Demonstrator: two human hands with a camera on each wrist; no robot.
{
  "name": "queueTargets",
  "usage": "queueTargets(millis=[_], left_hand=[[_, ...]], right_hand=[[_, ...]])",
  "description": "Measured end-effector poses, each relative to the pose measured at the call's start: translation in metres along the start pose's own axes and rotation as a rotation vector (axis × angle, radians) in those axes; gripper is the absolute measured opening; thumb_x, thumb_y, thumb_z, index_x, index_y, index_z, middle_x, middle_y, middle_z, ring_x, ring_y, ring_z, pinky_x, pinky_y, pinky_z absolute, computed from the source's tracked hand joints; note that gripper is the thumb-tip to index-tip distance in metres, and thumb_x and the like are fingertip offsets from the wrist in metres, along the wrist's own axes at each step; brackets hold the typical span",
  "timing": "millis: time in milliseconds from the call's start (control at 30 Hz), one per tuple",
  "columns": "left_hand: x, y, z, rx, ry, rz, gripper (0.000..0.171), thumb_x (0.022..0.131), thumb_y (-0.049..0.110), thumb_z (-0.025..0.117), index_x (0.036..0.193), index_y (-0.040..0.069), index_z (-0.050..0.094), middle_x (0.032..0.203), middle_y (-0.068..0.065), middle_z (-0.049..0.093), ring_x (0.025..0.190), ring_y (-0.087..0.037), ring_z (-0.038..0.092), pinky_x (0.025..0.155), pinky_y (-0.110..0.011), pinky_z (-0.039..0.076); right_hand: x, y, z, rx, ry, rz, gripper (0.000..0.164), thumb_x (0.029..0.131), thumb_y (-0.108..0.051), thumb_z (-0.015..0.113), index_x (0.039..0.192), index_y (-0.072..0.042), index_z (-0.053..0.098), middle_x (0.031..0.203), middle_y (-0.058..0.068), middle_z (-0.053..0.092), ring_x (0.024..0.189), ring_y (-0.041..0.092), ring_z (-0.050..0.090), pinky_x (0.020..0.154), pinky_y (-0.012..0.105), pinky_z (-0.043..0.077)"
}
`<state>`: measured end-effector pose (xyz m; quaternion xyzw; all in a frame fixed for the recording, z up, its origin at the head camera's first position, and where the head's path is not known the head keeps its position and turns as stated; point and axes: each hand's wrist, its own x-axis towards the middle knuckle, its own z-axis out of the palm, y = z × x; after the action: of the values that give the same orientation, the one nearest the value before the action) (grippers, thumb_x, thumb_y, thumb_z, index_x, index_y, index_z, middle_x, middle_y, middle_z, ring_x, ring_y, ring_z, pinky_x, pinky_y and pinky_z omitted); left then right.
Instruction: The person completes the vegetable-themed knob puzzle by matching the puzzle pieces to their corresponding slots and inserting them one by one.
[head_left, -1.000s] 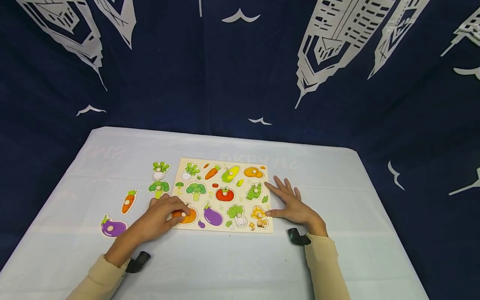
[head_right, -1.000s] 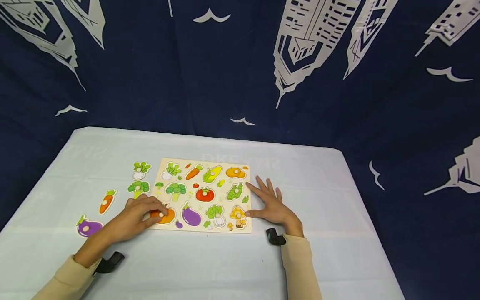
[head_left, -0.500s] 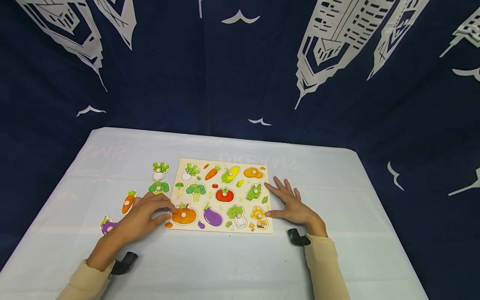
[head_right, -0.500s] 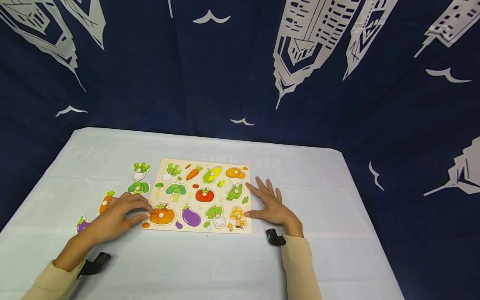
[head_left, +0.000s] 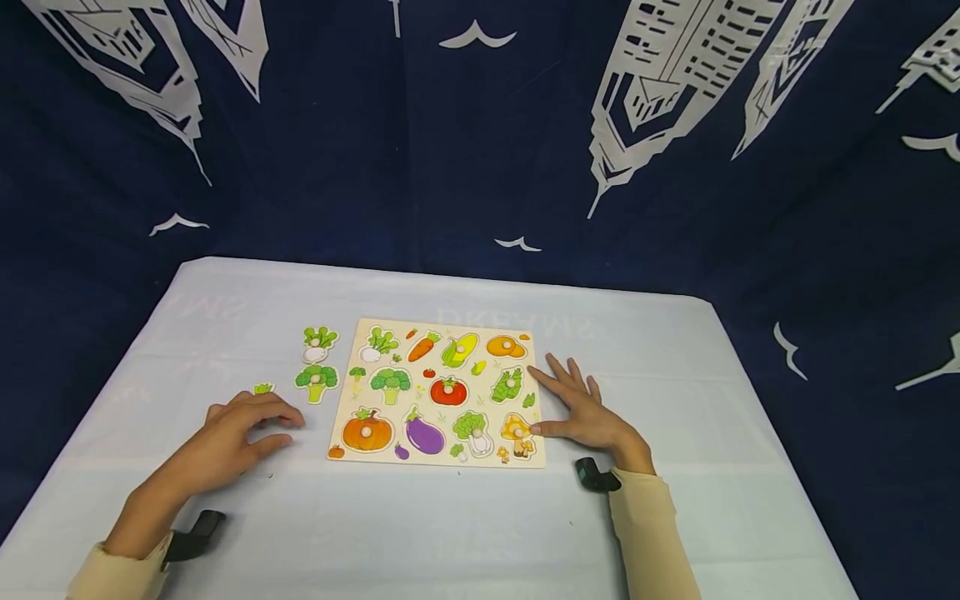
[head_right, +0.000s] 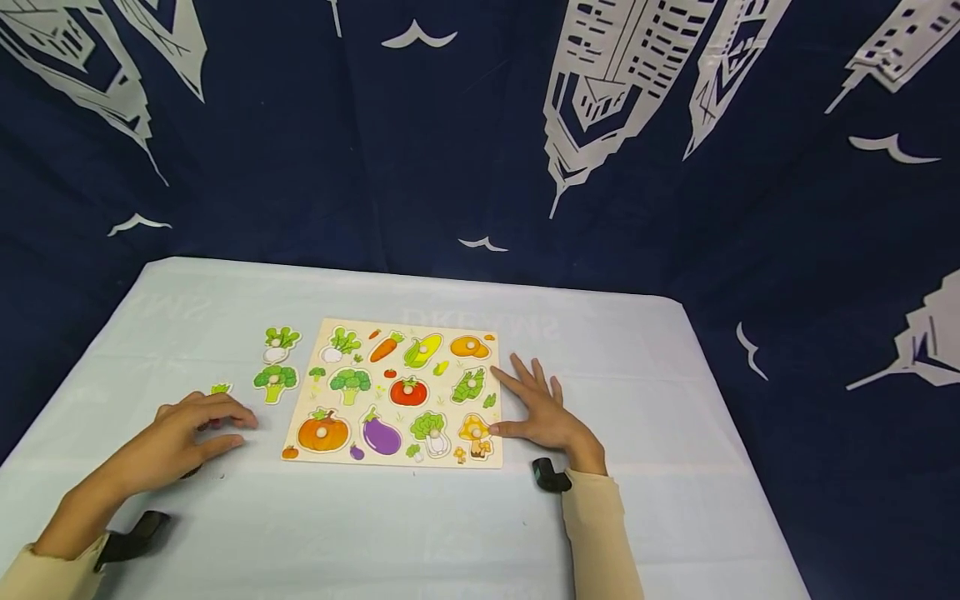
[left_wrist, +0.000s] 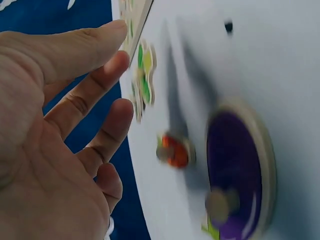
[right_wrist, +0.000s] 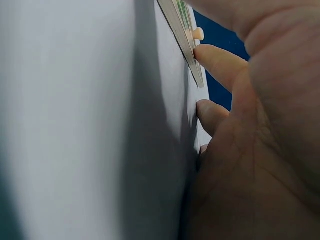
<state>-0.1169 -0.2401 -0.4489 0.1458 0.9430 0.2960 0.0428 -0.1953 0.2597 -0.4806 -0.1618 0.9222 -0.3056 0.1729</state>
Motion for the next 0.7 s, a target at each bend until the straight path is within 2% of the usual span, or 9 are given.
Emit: queueTargets(millis=[167,367,533,600,700], left_hand=[[-0.012,-0.01,-0.009,0.002,-0.003,-0.049,0.025,0.082,0.007,0.079,0.099,0.026,0.074,0.11,0.001,0.072,0.102,-0.023,0.053,0.076,-0.041,0.023],[-0.019,-0.019,-0.016,0.039,0.005,-0.045,0.027,0.079,0.007,0.081,0.093,0.03,0.075,0.103,0.007,0.072,0.102,-0.023,0.054,0.075,-0.043,0.024],[-0.025,-0.029,-0.021,0.051,-0.029,-0.073,0.025,0.079,0.009,0.081,0.094,0.028,0.075,0.109,0.002,0.072,0.105,-0.028,0.055,0.075,-0.044,0.024],[-0.028,-0.032,-0.021,0.056,-0.029,-0.078,0.026,0.079,0.009,0.081,0.093,0.03,0.075,0.107,0.004,0.072,0.105,-0.024,0.054,0.075,-0.044,0.024],[-0.031,-0.037,-0.022,0.066,-0.012,-0.069,0.029,0.078,0.009,0.081,0.091,0.033,0.074,0.101,0.011,0.07,0.101,-0.012,0.051,0.074,-0.042,0.024]], right_hand=[[0.0,0.0,0.001,-0.004,-0.009,0.0,0.096,0.079,-0.046,0.082,0.159,-0.03,0.03,0.17,0.008,0.002,0.155,0.038,-0.014,0.118,0.065,-0.012],[0.0,0.001,0.001,-0.002,0.0,0.0,0.096,0.079,-0.046,0.082,0.158,-0.029,0.031,0.17,0.008,0.003,0.155,0.038,-0.014,0.118,0.066,-0.012],[0.0,0.001,0.0,-0.002,0.0,-0.002,0.096,0.079,-0.045,0.083,0.158,-0.028,0.031,0.17,0.008,0.002,0.155,0.037,-0.015,0.118,0.065,-0.012],[0.0,0.001,0.0,-0.002,-0.002,0.003,0.097,0.079,-0.045,0.083,0.158,-0.029,0.031,0.17,0.008,0.002,0.155,0.037,-0.015,0.118,0.065,-0.012],[0.0,0.002,0.0,0.001,0.0,0.003,0.097,0.078,-0.045,0.083,0.158,-0.029,0.031,0.17,0.008,0.002,0.155,0.037,-0.015,0.118,0.065,-0.013]])
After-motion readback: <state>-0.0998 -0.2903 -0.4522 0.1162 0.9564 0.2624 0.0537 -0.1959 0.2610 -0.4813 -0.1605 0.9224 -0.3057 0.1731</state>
